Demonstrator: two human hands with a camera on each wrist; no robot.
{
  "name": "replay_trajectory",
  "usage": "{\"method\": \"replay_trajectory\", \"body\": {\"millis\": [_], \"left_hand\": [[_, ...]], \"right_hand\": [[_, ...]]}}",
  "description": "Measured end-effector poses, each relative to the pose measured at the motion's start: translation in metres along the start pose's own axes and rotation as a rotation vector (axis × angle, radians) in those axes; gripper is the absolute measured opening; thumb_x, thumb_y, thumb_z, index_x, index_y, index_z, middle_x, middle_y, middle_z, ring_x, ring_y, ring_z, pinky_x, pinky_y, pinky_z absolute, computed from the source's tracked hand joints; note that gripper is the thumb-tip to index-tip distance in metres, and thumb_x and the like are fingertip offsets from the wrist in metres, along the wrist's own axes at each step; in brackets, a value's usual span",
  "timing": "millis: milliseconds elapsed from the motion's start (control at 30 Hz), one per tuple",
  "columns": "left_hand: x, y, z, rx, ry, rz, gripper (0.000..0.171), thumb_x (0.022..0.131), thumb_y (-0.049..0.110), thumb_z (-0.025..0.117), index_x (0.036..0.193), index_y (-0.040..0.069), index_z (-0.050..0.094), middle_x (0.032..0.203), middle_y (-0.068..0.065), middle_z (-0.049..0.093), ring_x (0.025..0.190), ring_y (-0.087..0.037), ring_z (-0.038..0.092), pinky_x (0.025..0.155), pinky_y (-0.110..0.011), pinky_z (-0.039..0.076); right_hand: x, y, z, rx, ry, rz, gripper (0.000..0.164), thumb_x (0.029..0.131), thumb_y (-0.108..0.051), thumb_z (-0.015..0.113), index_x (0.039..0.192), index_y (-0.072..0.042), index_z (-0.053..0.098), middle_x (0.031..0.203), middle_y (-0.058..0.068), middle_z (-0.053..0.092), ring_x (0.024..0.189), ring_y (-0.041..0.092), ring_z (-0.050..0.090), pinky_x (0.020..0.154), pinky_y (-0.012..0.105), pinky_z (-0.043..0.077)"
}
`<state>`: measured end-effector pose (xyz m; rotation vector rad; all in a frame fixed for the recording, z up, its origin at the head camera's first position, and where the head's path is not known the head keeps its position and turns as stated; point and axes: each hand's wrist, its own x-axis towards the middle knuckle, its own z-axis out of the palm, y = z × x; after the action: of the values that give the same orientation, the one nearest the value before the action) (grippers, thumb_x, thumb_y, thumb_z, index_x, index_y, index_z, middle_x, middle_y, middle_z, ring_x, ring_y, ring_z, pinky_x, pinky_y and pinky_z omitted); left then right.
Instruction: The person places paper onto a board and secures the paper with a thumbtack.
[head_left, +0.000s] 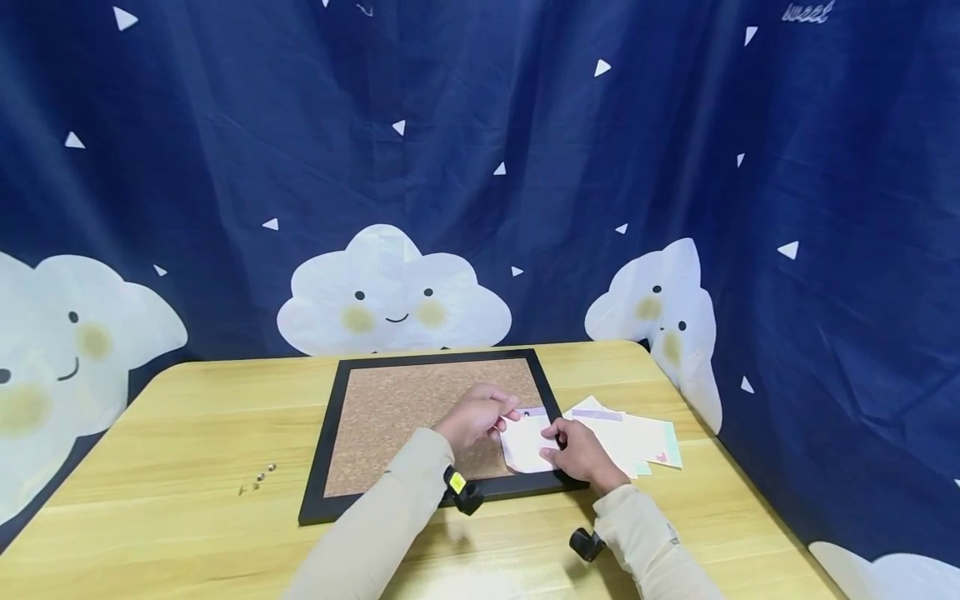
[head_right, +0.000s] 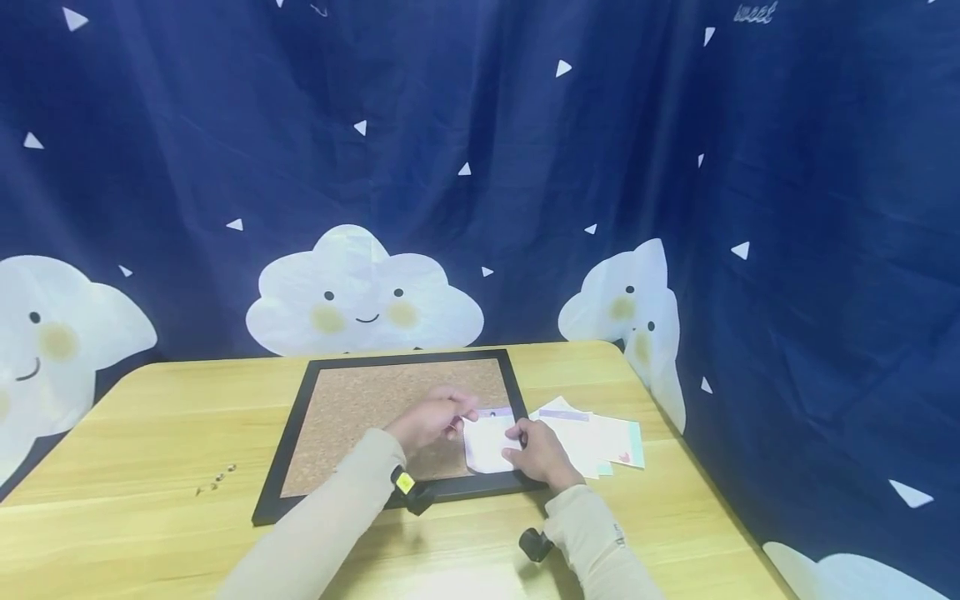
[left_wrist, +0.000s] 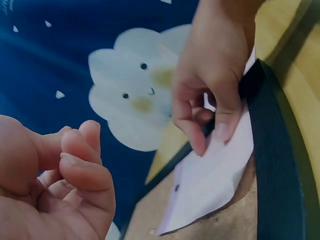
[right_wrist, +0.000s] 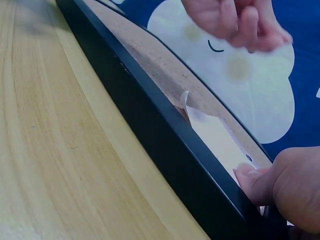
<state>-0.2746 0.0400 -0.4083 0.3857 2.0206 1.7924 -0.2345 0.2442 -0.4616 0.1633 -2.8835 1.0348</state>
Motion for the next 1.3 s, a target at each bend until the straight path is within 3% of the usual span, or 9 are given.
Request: {"method": "replay_trajectory", "body": {"millis": [200,600,833,1033,1167,1300], "left_hand": [[-0.029,0.007,-0.017,0.002,0.030,0.048,0.022,0.102,0.015,0.051,0.101,-0.007,0.054,0.085,-0.011,0.062,0.061,-0.012,0.049,0.051,-0.022,0.039],[-0.085,-0.013,-0.057,0.037,0.186,0.023,0.021,0.104,0.015,0.045,0.098,-0.004,0.053,0.085,-0.008,0.061,0.058,-0.011,0.048,0.046,-0.020,0.038],[-0.120,-0.010,-0.070,-0.012,0.249,0.015,0.023,0.104,0.016,0.043,0.091,-0.001,0.051,0.084,-0.008,0.059,0.059,-0.012,0.048,0.046,-0.019,0.037],[-0.149,-0.005,-0.083,-0.038,0.307,-0.010,0.032,0.106,0.018,0.038,0.086,-0.001,0.053,0.076,-0.007,0.055,0.056,-0.010,0.045,0.046,-0.019,0.036],[-0.169,-0.004,-0.091,-0.011,0.387,-0.013,0.045,0.107,0.029,0.035,0.084,-0.003,0.057,0.065,-0.005,0.050,0.053,-0.011,0.044,0.046,-0.019,0.037],[-0.186,-0.005,-0.098,-0.008,0.461,-0.023,0.047,0.106,0.035,0.039,0.085,-0.003,0.058,0.067,-0.006,0.051,0.056,-0.012,0.045,0.046,-0.019,0.039]], "right_hand": [[0.000,-0.001,0.000,0.017,0.009,-0.002,0.016,0.080,-0.004,0.078,0.092,-0.006,0.068,0.085,0.004,0.057,0.081,0.020,0.050,0.078,0.038,0.045],[-0.002,-0.001,0.002,0.010,0.000,0.012,0.017,0.080,-0.004,0.078,0.093,-0.006,0.068,0.084,0.004,0.056,0.080,0.020,0.049,0.077,0.037,0.044],[-0.003,-0.004,-0.002,0.013,0.000,0.012,0.016,0.080,-0.004,0.078,0.093,-0.006,0.068,0.083,0.004,0.055,0.080,0.020,0.049,0.076,0.035,0.043],[-0.004,-0.005,-0.004,0.000,0.012,-0.001,0.016,0.080,-0.003,0.078,0.093,-0.005,0.068,0.085,0.005,0.058,0.082,0.021,0.050,0.078,0.037,0.044],[-0.003,-0.004,-0.003,-0.006,0.011,-0.010,0.016,0.080,-0.003,0.077,0.093,-0.005,0.068,0.087,0.005,0.059,0.083,0.021,0.051,0.079,0.038,0.044],[-0.003,-0.004,-0.001,-0.006,0.005,-0.018,0.016,0.080,-0.004,0.077,0.094,-0.005,0.068,0.087,0.006,0.059,0.083,0.021,0.051,0.080,0.039,0.045]]}}
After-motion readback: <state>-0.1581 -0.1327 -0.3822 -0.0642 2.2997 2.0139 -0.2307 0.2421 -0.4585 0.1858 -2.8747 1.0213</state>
